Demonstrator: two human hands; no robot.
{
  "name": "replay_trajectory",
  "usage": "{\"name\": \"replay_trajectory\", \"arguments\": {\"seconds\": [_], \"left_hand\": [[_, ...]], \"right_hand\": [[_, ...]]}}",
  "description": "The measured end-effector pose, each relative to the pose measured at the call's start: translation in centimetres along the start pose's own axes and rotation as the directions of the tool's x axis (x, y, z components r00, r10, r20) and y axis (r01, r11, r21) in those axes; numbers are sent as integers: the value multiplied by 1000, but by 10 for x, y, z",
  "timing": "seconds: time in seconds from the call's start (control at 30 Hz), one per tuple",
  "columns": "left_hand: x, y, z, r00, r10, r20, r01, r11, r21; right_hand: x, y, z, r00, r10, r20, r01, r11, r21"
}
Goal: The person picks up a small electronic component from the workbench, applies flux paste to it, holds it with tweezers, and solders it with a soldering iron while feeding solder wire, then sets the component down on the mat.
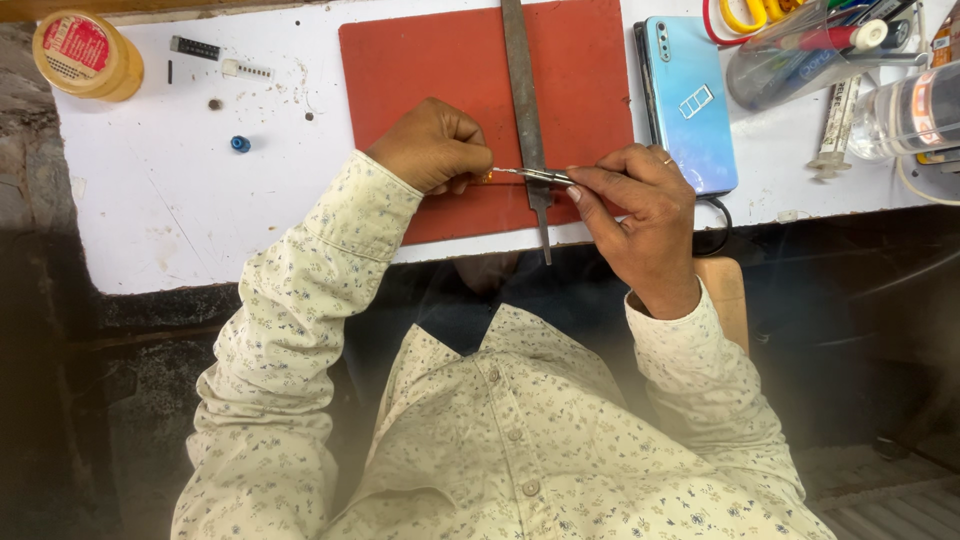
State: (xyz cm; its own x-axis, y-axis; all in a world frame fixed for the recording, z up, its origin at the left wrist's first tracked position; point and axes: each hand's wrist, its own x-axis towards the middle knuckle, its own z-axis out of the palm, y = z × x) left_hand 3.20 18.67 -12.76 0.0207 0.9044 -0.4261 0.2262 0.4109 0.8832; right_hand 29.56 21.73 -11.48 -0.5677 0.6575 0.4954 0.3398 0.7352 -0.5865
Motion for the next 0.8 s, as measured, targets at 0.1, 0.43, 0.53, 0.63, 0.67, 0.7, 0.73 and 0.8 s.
{"name": "replay_trajectory", "arguments": {"seconds": [0.1, 0.43, 0.53, 0.63, 0.67, 0.7, 0.73, 0.8], "left_hand": [[-1, 0, 0, 1000, -5, 5, 5, 1000, 16], [-2, -1, -3, 999, -27, 29, 28, 1000, -6], [-2, -2, -6, 996, -8, 89, 16, 996, -92], [-1, -3, -6, 998, -8, 61, 14, 995, -96], [-1, -3, -5, 999, -1, 51, 5, 996, -84], [0, -3, -3, 999, 8, 40, -5, 997, -72], [0, -3, -2, 999, 16, 30, -14, 998, -60], [0, -3, -2, 1000, 8, 20, -7, 999, -47]], "right_hand": [[-1, -1, -1, 1000, 2, 6, -2, 1000, 3], [-2, -4, -3, 1000, 13, -7, -12, 999, 46], [-3, -3, -7, 999, 32, -17, -31, 998, 62], [-4, -2, -9, 998, 59, -26, -57, 996, 70], [-4, -2, -9, 998, 59, -25, -57, 996, 69], [-4, -2, -9, 998, 59, -24, -57, 996, 69], [-4, -2, -8, 998, 59, -22, -57, 996, 68], [-4, -2, -6, 999, 46, -20, -44, 997, 66]]}}
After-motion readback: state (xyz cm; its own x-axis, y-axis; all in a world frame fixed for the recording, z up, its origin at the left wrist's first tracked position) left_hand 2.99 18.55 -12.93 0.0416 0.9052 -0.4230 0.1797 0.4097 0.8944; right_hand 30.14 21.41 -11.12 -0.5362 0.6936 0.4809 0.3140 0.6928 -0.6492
